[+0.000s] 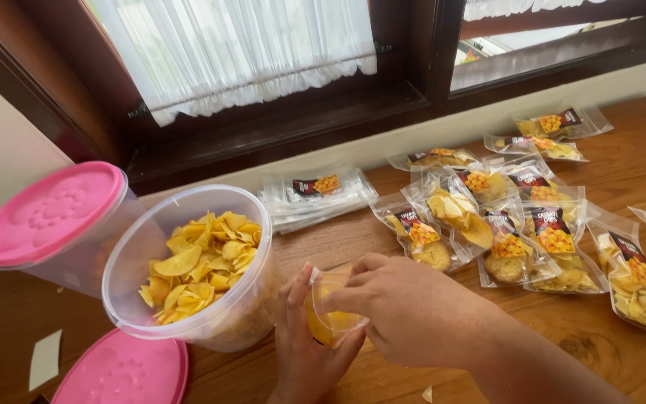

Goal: Manually filling small plastic bags with chips from a large container on a wooden table.

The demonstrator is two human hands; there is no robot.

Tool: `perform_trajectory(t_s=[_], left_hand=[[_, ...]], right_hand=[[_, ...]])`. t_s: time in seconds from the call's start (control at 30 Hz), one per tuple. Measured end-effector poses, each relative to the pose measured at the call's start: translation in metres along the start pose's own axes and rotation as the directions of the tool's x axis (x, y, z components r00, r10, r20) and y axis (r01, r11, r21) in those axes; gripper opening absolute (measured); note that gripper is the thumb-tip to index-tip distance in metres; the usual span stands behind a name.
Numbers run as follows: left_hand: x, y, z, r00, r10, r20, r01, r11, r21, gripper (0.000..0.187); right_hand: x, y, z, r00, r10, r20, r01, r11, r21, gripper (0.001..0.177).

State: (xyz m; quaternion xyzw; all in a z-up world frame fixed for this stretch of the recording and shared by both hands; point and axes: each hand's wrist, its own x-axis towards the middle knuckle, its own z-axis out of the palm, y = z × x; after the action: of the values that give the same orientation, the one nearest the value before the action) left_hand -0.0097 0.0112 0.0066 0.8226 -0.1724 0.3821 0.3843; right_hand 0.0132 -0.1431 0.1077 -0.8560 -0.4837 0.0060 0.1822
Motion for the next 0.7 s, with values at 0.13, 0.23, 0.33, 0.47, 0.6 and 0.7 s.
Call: perform_trajectory(t_s=[0.13, 0.23, 0.33, 0.47, 0.6, 0.7], left_hand=[[0.001, 0.004, -0.002, 0.999, 0.006, 0.048, -0.005, 1.0, -0.03, 0.08], [0.0, 0.006, -0.004, 0.998, -0.01, 0.056, 0.011, 0.999, -0.031, 0.083], [-0.003, 0.004, -0.003, 0.999, 0.004, 0.042, -0.002, 0.999, -0.042, 0.085], [-0.004, 0.003, -0.003, 0.999, 0.011, 0.035, -0.008, 0.996, -0.09, 0.088], [-0.006, 0.0, -0.002, 1.0, 0.025, 0.019, -0.022, 0.995, -0.102, 0.082], [-0.006, -0.002, -0.003, 1.0, 0.01, 0.014, -0.008, 0.996, -0.09, 0.082]], right_hand=[[0.0, -0.003, -0.01, 0.985, 0.153, 0.082, -0.151, 0.988, -0.029, 0.04], [-0.002, 0.0, -0.018, 0.98, 0.195, 0.043, -0.195, 0.981, -0.002, 0.033], [-0.003, -0.001, -0.024, 0.988, 0.153, -0.003, -0.153, 0.987, 0.047, 0.034], [-0.005, -0.008, -0.03, 0.99, 0.083, -0.11, -0.072, 0.992, 0.099, 0.03], [-0.004, -0.011, -0.019, 0.983, 0.054, -0.177, -0.057, 0.998, -0.011, 0.025], [-0.004, -0.013, -0.018, 0.988, 0.015, -0.153, -0.007, 0.999, 0.049, 0.033]])
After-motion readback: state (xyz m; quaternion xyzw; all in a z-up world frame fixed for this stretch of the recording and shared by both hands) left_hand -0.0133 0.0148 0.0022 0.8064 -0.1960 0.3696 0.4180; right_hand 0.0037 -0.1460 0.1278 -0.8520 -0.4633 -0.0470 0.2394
